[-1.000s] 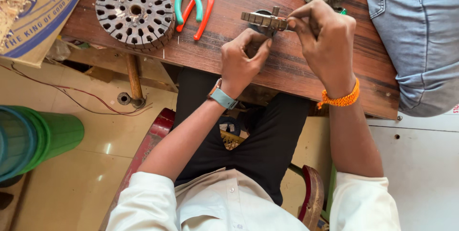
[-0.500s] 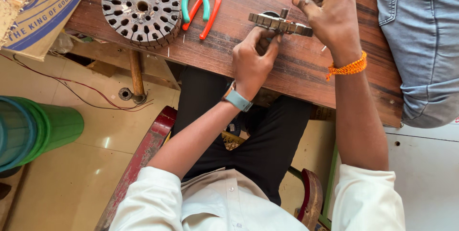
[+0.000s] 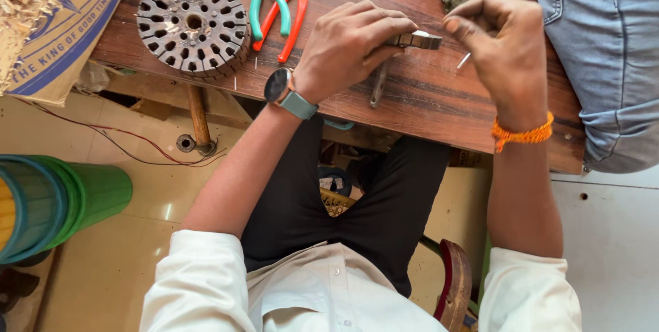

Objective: The person holds a small circular electrical component and repeatedly uses a green screwdriver to adjust or tighten parts on its surface. The person rotates the component to access different areas while seated at a workbench with tools and other parts nearby.

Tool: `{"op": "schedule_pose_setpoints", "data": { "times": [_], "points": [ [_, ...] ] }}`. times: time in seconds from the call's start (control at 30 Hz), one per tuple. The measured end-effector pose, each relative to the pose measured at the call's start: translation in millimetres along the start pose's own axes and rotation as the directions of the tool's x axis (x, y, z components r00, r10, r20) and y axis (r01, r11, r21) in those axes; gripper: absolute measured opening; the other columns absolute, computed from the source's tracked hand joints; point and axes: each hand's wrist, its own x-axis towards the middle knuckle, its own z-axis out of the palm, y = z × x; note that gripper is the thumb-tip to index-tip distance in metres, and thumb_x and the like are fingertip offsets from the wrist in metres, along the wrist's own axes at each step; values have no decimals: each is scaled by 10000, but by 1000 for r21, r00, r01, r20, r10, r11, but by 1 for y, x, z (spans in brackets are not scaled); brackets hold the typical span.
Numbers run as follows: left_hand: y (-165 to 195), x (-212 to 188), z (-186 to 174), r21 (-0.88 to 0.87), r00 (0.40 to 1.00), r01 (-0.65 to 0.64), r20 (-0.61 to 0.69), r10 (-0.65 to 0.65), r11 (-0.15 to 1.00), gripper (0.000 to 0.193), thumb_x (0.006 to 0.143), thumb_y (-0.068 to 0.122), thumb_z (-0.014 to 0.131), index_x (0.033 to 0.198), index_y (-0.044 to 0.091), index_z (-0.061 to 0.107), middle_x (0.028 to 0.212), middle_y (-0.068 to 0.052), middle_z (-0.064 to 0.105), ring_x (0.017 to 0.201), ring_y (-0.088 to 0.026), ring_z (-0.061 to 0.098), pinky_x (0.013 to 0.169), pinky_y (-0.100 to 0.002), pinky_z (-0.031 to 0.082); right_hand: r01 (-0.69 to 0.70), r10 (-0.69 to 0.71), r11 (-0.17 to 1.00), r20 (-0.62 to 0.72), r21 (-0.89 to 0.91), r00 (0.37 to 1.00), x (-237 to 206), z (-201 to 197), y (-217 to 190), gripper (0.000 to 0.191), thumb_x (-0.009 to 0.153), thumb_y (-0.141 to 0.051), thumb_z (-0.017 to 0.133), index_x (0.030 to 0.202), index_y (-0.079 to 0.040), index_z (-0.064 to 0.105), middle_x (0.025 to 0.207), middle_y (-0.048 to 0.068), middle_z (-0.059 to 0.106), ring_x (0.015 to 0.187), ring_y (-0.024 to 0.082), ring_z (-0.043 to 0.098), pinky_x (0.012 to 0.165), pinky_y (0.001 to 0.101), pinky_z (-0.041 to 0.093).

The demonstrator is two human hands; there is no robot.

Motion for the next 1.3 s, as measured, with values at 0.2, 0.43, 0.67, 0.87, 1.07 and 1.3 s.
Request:
{"op": "schedule_pose_setpoints", "data": {
  "times": [0.2, 0.43, 0.67, 0.87, 1.07, 1.3],
  "points": [
    [-2, 1, -1, -45, 998, 55, 13, -55, 997, 311, 953, 270, 796, 1233, 156, 725, 1179, 9, 743, 1095, -197, 689, 888, -360, 566, -61, 60, 998, -73, -15, 996, -25, 22, -17, 48, 1046, -14, 771, 1027, 9, 733, 719, -54, 495, 653, 18, 375, 564, 239, 274],
    [-5, 5, -7, -70, 996, 68, 58, -64, 995, 338, 918, 270, 813, 1233, 177, 735, 1168, -2, 745, 1104, -218, 685, 865, -380, 564, -9, 6, 999, -99, -32, 995, -23, 27, -24, 23, 1049, 15, 750, 1038, 4, 732, 713, -54, 479, 647, 23, 367, 564, 245, 274],
    [-13, 2, -4, -125, 995, 75, 75, -66, 989, 339, 915, 236, 830, 1239, 192, 739, 1195, 3, 737, 1117, -234, 681, 872, -390, 559, 58, -72, 990, -101, -130, 992, -31, 34, -15, 67, 1074, 40, 756, 1039, 19, 702, 699, -19, 508, 622, 32, 402, 583, 244, 305],
    [-18, 1, 0, -142, 997, 42, 63, -34, 989, 363, 918, 227, 840, 1261, 181, 731, 1203, -8, 724, 1118, -243, 686, 890, -392, 561, 140, -165, 972, -124, -188, 978, -50, 46, 4, 71, 1040, 64, 728, 1060, 2, 698, 760, 36, 617, 595, 86, 495, 553, 267, 352],
    [11, 6, -22, -38, 996, 77, 35, -76, 996, 355, 963, 203, 840, 1296, 160, 724, 1124, -32, 727, 989, -257, 695, 808, -407, 538, 374, -408, 875, -52, -306, 911, -59, 66, 38, 55, 1001, 38, 672, 993, -11, 649, 865, 134, 667, 751, 276, 669, 680, 354, 514],
    [101, -86, -80, -75, 924, 376, 96, -369, 923, 173, 1057, 105, 747, 1219, 85, 690, 1071, -66, 716, 940, -234, 697, 811, -321, 556, 442, -472, 820, 7, -363, 882, -96, 89, 104, 85, 976, 51, 634, 1009, -24, 654, 861, 103, 630, 772, 279, 625, 714, 365, 485]
  ]
}}
